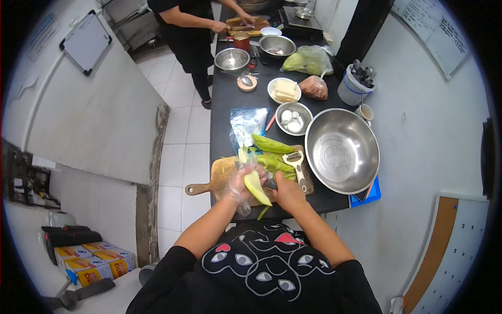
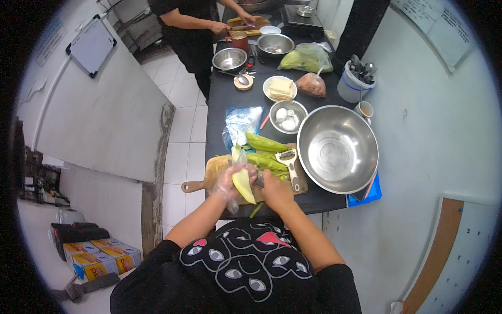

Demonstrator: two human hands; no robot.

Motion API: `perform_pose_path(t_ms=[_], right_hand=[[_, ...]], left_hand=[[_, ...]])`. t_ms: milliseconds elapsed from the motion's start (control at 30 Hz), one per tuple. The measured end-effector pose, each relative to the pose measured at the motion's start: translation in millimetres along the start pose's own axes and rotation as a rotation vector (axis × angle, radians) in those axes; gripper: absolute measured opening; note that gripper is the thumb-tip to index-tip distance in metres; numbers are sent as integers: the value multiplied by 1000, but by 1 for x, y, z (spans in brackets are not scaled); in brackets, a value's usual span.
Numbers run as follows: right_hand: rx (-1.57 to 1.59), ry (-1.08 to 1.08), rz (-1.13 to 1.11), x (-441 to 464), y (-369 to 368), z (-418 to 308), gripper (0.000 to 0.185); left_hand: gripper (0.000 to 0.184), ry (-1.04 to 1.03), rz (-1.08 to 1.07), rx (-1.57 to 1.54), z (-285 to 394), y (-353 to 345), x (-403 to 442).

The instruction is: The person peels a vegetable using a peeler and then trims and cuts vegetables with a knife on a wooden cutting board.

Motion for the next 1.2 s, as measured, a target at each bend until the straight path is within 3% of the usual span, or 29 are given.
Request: perform_pose_path(t_ms=[100, 200, 467, 567, 667, 867, 1000, 1033, 1133, 1167, 1200], right_hand=[[-23, 32, 51, -18, 15, 7, 38], [-27, -33, 32, -46, 38, 14, 36], [227, -190, 120, -116, 66, 53, 40], [325, -285, 154, -127, 55, 61, 45], [439, -351, 158, -132, 42, 59, 46], [1167, -443, 163, -137, -1, 82, 31], [1662, -460, 119, -140, 4, 100, 31], [1723, -448, 106, -140, 6, 106, 37], [1878, -393, 60, -140, 15, 129, 42], [1843, -408, 66, -141, 19, 138, 43], [1806, -421, 70, -141, 25, 145, 43]], left_hand=[[29, -33, 82, 6, 11, 3, 1], [26, -33, -25, -27, 16, 10, 10], [17, -101, 62, -70, 37, 17, 11], [16, -58, 211, -271, 38, 9, -1], [15, 84, 204, -261, 35, -14, -23], [15, -57, 383, 22, 25, -24, -7], [24, -276, 301, 288, 19, -66, 3], [30, -371, 258, 371, 14, -54, 27], [35, -546, 398, 917, 10, -50, 60], [35, -740, 443, 1072, 4, -79, 48], [34, -747, 404, 1155, -5, -101, 45]])
Point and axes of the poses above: each hand's wrist, its own x-axis towards the middle knuckle, its own y-axis out of the back of the hand, z = x × y, the point moved 8 cm from there along x, towards the middle knuckle, and after that the axes turned 1 degree about -x, right-handed, at the moved point
